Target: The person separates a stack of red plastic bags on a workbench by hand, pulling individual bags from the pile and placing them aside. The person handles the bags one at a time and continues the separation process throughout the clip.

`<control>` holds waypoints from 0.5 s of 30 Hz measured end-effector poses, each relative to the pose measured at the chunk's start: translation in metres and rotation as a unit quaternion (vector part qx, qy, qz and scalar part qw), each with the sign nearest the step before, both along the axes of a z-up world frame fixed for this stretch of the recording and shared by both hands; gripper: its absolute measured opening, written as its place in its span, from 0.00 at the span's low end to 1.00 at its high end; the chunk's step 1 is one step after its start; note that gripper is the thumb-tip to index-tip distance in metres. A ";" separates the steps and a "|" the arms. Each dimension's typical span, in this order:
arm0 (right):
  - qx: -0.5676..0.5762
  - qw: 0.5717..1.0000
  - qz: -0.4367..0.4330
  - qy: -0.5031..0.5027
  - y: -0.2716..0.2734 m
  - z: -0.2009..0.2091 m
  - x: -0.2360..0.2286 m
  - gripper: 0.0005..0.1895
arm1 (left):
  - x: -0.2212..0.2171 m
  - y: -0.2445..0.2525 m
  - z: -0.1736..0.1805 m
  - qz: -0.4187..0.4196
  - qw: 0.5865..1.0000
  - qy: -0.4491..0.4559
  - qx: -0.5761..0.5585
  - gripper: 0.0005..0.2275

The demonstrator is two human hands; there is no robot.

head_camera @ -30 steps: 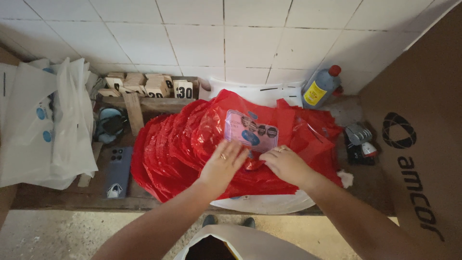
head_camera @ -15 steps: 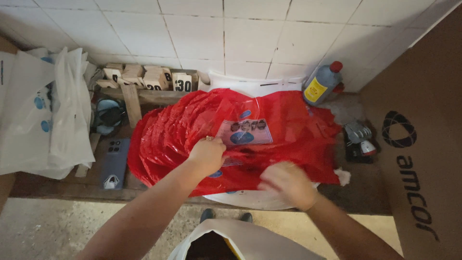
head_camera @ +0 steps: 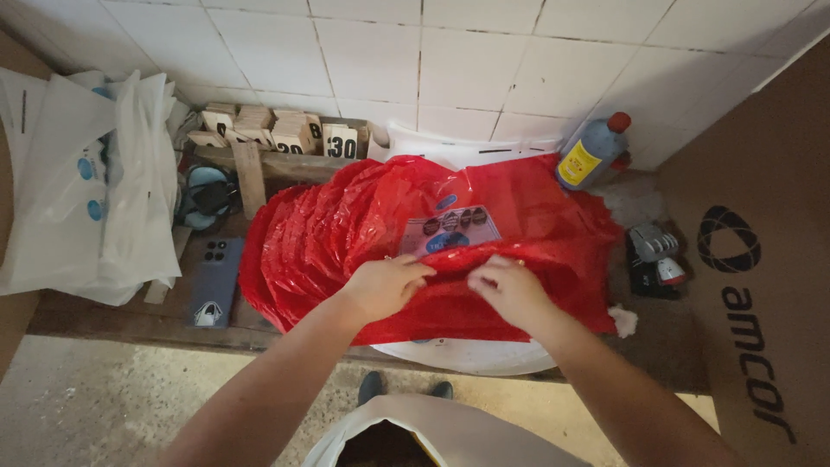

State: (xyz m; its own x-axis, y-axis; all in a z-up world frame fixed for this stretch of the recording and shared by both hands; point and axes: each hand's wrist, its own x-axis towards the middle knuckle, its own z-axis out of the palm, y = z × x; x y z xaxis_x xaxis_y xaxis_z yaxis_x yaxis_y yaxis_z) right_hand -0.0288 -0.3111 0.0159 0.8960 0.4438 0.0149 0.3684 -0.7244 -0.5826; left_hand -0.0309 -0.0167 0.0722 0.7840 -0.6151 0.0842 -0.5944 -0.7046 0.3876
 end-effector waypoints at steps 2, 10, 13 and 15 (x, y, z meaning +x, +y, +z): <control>-0.080 0.980 -0.028 -0.181 0.003 0.022 0.011 0.07 | -0.002 -0.008 0.046 0.030 0.982 0.178 0.045 0.31; -0.090 0.944 0.140 -0.284 0.002 0.002 -0.024 0.11 | 0.029 -0.012 -0.061 0.096 0.988 -0.083 0.092 0.06; -0.167 0.955 0.172 -0.177 -0.009 -0.026 -0.020 0.12 | 0.033 -0.014 -0.077 0.101 0.988 -0.097 0.068 0.05; -0.188 0.952 0.156 -0.182 -0.008 -0.023 -0.014 0.10 | 0.031 -0.015 -0.073 0.090 0.991 -0.083 0.060 0.07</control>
